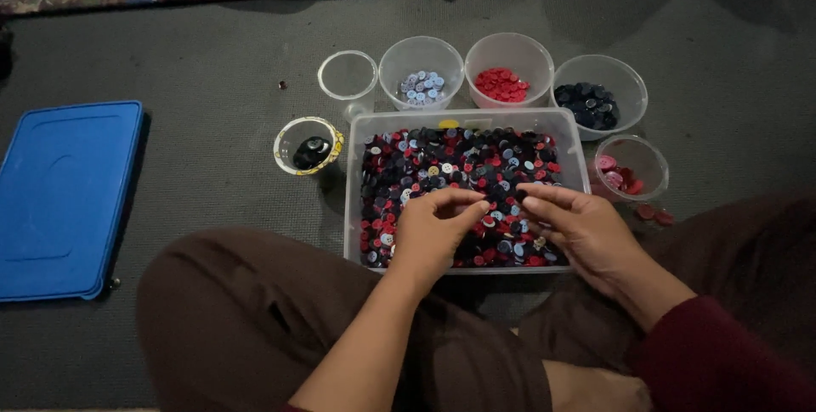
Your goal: Sorting various colored buttons from a large central bin into smaller individual plastic containers based on color and type.
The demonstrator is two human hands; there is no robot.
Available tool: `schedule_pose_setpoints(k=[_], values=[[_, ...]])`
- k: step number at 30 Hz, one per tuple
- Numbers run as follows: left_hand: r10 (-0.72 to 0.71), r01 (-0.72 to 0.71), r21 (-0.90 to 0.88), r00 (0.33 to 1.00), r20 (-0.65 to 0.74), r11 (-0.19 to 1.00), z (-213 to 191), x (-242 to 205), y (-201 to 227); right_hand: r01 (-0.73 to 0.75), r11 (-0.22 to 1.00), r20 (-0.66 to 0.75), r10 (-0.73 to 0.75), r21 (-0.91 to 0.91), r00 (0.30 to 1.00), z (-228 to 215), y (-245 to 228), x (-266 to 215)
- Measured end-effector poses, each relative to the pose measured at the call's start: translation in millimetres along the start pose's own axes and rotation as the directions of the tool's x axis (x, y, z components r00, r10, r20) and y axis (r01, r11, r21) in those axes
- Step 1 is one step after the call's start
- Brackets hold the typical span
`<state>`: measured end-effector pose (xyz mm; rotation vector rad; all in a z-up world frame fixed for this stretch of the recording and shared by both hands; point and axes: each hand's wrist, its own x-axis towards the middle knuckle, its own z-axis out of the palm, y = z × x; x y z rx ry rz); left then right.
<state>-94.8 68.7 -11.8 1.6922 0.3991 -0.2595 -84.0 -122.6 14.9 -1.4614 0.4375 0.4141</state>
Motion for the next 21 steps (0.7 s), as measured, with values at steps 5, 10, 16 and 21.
schedule_pose_setpoints(k=[5, 10, 16, 21], values=[[-0.006, 0.005, 0.021, 0.998, 0.057, 1.000, 5, 6, -6, 0.039, 0.999, 0.009, -0.038, -0.017, 0.999, 1, 1, -4], [0.008, -0.009, 0.012, 0.997, 0.074, 1.000, 3, 2, -4, 0.070, 0.998, 0.026, -0.070, 0.007, 0.997, 3, 1, -5], [0.060, -0.061, 0.005, 0.994, 0.092, 0.998, 2, 3, -9, 0.038, 0.999, 0.017, -0.038, 0.017, 0.999, 2, 1, -3], [0.070, -0.070, -0.008, 0.994, 0.084, 0.998, 1, 0, -8, -0.006, 0.998, -0.019, 0.008, 0.070, 1.000, 4, -12, -5]])
